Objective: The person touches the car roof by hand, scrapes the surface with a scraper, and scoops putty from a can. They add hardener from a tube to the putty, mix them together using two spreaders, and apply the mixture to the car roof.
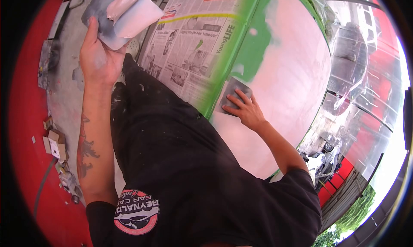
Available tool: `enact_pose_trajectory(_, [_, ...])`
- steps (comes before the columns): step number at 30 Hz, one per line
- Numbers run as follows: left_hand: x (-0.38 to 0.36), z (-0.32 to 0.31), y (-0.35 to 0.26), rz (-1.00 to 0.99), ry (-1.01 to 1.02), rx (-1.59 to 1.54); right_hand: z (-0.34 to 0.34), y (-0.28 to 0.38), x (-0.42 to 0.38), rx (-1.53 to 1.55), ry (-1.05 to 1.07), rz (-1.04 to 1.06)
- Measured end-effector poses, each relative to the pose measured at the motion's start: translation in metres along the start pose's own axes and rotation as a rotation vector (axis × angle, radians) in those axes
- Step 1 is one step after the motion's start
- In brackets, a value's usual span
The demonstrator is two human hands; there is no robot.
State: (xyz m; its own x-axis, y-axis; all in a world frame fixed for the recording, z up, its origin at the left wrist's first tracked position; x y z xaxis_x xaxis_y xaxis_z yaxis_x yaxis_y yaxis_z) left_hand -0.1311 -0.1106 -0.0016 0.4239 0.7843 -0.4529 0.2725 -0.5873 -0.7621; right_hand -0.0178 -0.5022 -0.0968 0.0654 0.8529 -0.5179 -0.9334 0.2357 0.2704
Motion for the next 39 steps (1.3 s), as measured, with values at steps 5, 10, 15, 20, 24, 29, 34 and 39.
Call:
enact_pose_trajectory(5, [0.003, 0.000, -0.002, 0.003, 0.019, -0.037, -0.013, -0.015, -0.030, -0.004, 0.035, -0.044])
enact_pose_trajectory(10, [0.006, 0.012, -0.004, -0.002, -0.003, -0.024, -0.010, -0.032, -0.063, -0.008, 0.133, -0.112])
enact_pose_trajectory(15, [0.008, 0.031, -0.004, 0.008, -0.028, -0.043, 0.021, -0.040, -0.056, -0.006, 0.085, -0.107])
enact_pose_trajectory(20, [0.006, 0.035, -0.002, 0.015, -0.036, -0.051, 0.034, -0.039, -0.006, -0.052, -0.068, -0.054])
enact_pose_trajectory(24, [0.007, 0.041, -0.006, 0.001, -0.043, -0.046, 0.032, -0.039, 0.017, -0.026, -0.079, -0.004])
enact_pose_trajectory(29, [0.008, 0.045, -0.010, -0.023, -0.030, -0.045, 0.028, -0.040, 0.026, -0.029, -0.063, 0.012])
enact_pose_trajectory(34, [0.007, 0.040, -0.007, -0.004, -0.035, -0.025, 0.026, -0.037, 0.028, -0.021, -0.054, 0.012])
enact_pose_trajectory(39, [0.004, 0.028, -0.009, -0.005, -0.034, -0.034, 0.010, -0.038, 0.010, -0.040, -0.013, -0.020])
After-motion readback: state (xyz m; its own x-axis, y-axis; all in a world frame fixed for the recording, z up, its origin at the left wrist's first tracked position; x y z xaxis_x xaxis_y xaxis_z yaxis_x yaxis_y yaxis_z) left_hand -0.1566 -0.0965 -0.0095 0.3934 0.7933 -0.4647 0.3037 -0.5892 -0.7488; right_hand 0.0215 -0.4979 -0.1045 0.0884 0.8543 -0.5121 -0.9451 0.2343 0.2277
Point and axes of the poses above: each hand's wrist, its own x-axis towards the middle knuckle, its own z-axis out of the back of the hand, y = z × x, the point moved 5 cm from there along x, towards the middle knuckle, and after that the axes turned 7 degrees about x, right-handed, at the moved point
